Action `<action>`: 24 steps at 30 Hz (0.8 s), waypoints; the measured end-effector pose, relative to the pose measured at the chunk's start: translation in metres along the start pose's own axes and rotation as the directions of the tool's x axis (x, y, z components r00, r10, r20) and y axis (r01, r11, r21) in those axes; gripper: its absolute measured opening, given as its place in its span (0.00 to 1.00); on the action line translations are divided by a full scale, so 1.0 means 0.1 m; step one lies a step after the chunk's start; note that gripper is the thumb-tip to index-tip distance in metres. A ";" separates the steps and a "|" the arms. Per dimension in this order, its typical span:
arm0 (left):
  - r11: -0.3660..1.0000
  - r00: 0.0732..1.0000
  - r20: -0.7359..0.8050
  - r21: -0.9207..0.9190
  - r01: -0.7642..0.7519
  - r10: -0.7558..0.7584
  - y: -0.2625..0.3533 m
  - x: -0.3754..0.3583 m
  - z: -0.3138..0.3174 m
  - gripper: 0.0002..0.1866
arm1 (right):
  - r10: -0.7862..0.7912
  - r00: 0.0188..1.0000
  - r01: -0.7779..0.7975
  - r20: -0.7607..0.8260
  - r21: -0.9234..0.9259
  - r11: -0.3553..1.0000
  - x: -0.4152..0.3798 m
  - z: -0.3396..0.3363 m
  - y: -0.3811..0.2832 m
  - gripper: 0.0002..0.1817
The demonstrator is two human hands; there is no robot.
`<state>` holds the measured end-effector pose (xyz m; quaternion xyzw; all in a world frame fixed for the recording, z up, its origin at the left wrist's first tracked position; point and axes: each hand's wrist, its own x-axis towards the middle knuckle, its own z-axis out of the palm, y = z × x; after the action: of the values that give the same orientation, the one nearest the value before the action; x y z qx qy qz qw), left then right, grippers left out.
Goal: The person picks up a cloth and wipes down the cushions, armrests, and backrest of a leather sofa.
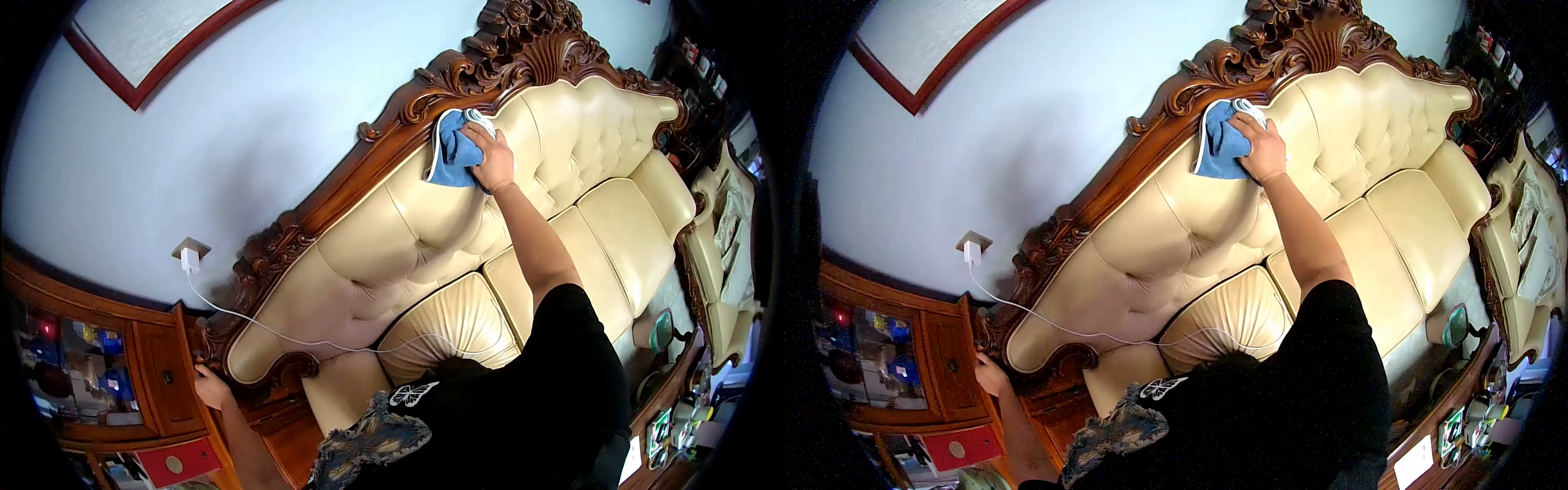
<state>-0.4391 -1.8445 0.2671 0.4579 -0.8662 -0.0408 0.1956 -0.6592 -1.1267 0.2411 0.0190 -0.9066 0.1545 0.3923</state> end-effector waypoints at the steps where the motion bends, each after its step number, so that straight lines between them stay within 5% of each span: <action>1: 1.000 1.000 -0.009 -0.001 0.008 -0.008 0.00 0.00 -0.01 0.36 | -0.023 1.000 0.023 -0.012 0.002 1.000 0.01 0.01 0.01 0.30; 3: 1.000 0.999 -0.041 0.005 -0.023 0.024 -0.04 0.04 0.03 0.36 | 0.029 0.999 -0.029 -0.017 -0.019 0.999 0.03 -0.02 0.13 0.31; 4: 1.000 1.000 -0.024 0.022 -0.012 0.013 0.02 -0.01 -0.03 0.36 | 0.102 0.984 -0.111 -0.147 -0.059 0.992 -0.02 0.14 0.36 0.31; 6: 0.999 1.000 -0.001 0.045 0.005 -0.005 -0.03 0.02 0.03 0.36 | 0.379 0.919 -0.386 -0.108 -0.052 0.921 0.06 0.07 0.65 0.30; 9: 0.999 0.997 -0.068 0.043 -0.025 0.028 -0.25 0.18 0.23 0.36 | 0.235 0.972 -0.235 -0.029 -0.243 0.941 0.20 -0.15 0.84 0.31; 13: 1.000 0.995 -0.095 -0.005 -0.014 0.014 -0.10 0.05 0.09 0.34 | 0.322 0.942 -0.337 -0.099 -0.276 0.900 0.35 -0.19 1.10 0.38; 15: 0.999 0.999 -0.012 -0.016 0.029 -0.029 0.07 -0.03 -0.07 0.34 | 0.320 0.930 -0.358 -0.179 -0.258 0.897 0.43 -0.11 1.28 0.36; 17: 0.998 0.996 -0.085 -0.052 0.029 -0.033 -0.02 0.00 0.05 0.34 | 0.382 0.874 -0.456 -0.300 -0.237 0.858 0.53 -0.02 1.46 0.34; 18: 0.999 0.997 -0.071 -0.035 0.028 -0.030 -0.08 0.06 0.09 0.33 | 0.578 0.780 -0.621 -0.240 -0.188 0.761 0.62 -0.15 1.23 0.33; 22: 1.000 0.997 -0.072 -0.023 0.013 -0.014 -0.11 0.08 0.11 0.34 | 0.746 0.622 -0.739 -0.237 0.136 0.660 0.76 -0.01 1.15 0.33; 23: 0.995 0.995 0.029 0.038 0.090 -0.091 -0.14 0.14 0.12 0.33 | 0.711 0.657 -0.712 -0.251 0.103 0.694 0.77 0.04 0.91 0.33; 24: 0.998 0.998 -0.039 -0.004 0.058 -0.058 -0.12 0.11 0.12 0.33 | 0.709 0.657 -0.705 -0.256 0.123 0.698 0.76 0.18 0.76 0.34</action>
<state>-0.4398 -1.8610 0.2564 0.4834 -0.8485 -0.0387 0.2119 -0.7363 -1.0533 0.2636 -0.3544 -0.7755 0.3013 0.4268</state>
